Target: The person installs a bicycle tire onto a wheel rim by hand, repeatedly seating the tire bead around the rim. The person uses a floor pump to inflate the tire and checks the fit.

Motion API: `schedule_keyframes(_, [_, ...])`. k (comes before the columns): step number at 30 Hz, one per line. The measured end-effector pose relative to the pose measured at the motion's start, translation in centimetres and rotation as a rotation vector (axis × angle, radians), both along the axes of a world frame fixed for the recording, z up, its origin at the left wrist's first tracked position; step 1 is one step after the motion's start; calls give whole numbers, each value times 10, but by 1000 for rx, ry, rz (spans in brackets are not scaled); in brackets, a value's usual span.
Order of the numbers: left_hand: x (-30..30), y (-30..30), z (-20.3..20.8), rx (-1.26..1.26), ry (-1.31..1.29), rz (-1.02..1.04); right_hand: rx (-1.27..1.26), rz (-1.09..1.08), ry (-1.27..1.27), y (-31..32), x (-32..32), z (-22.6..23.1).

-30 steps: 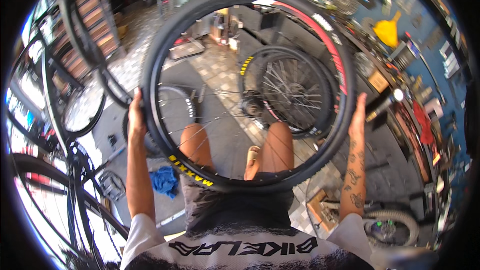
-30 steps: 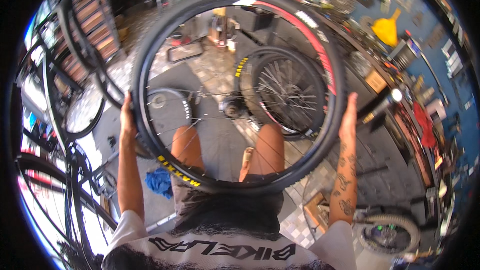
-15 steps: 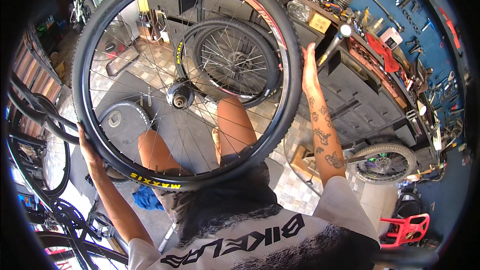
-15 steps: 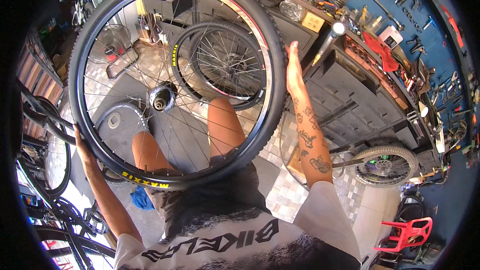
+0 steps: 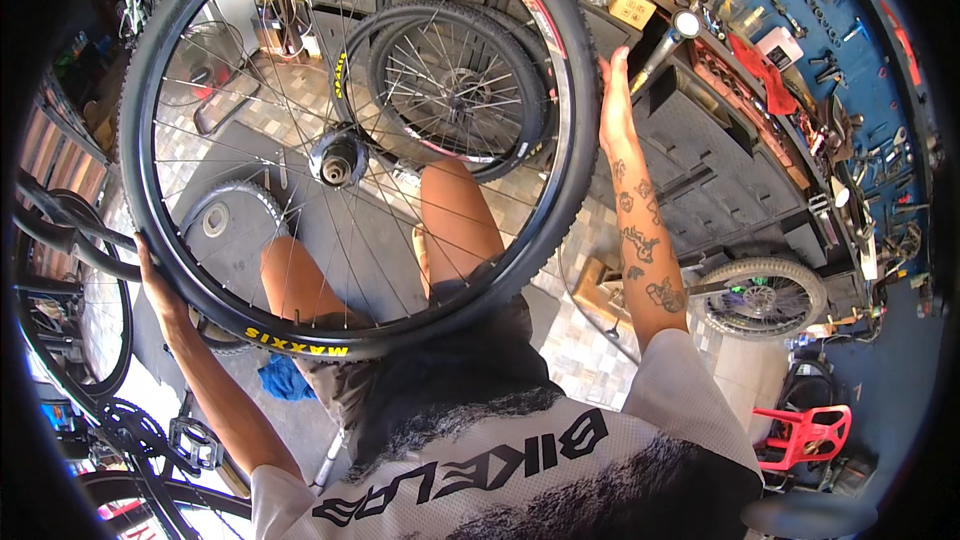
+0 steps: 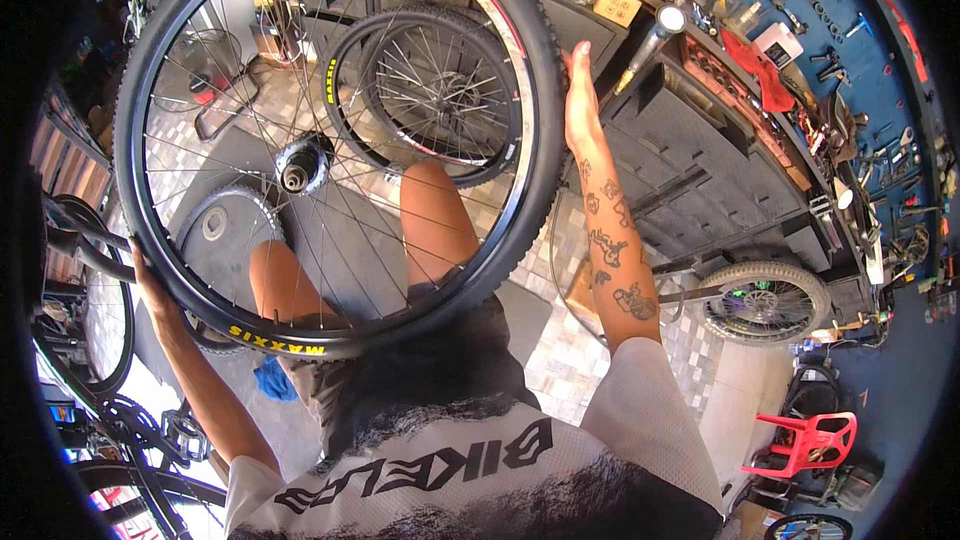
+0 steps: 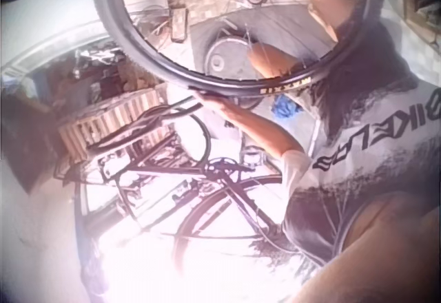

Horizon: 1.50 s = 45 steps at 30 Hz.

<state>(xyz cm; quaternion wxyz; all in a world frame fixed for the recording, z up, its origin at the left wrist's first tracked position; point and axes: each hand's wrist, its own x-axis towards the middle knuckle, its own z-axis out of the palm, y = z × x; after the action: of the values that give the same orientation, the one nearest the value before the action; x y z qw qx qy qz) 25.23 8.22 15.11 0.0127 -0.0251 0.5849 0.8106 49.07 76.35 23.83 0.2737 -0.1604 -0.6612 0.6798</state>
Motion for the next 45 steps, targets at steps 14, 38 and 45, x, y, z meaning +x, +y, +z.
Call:
schedule_keyframes(14, [2,25,8,-730,295,447,154,-23,-57,-16,-11,10])
schedule_keyframes(38, [52,193,249,-1262,815,-815,783,272,-340,-97,-92,-35])
schedule_keyframes(45, [-6,191,200,-1206,781,-749,611,305,-24,-120,-175,-47])
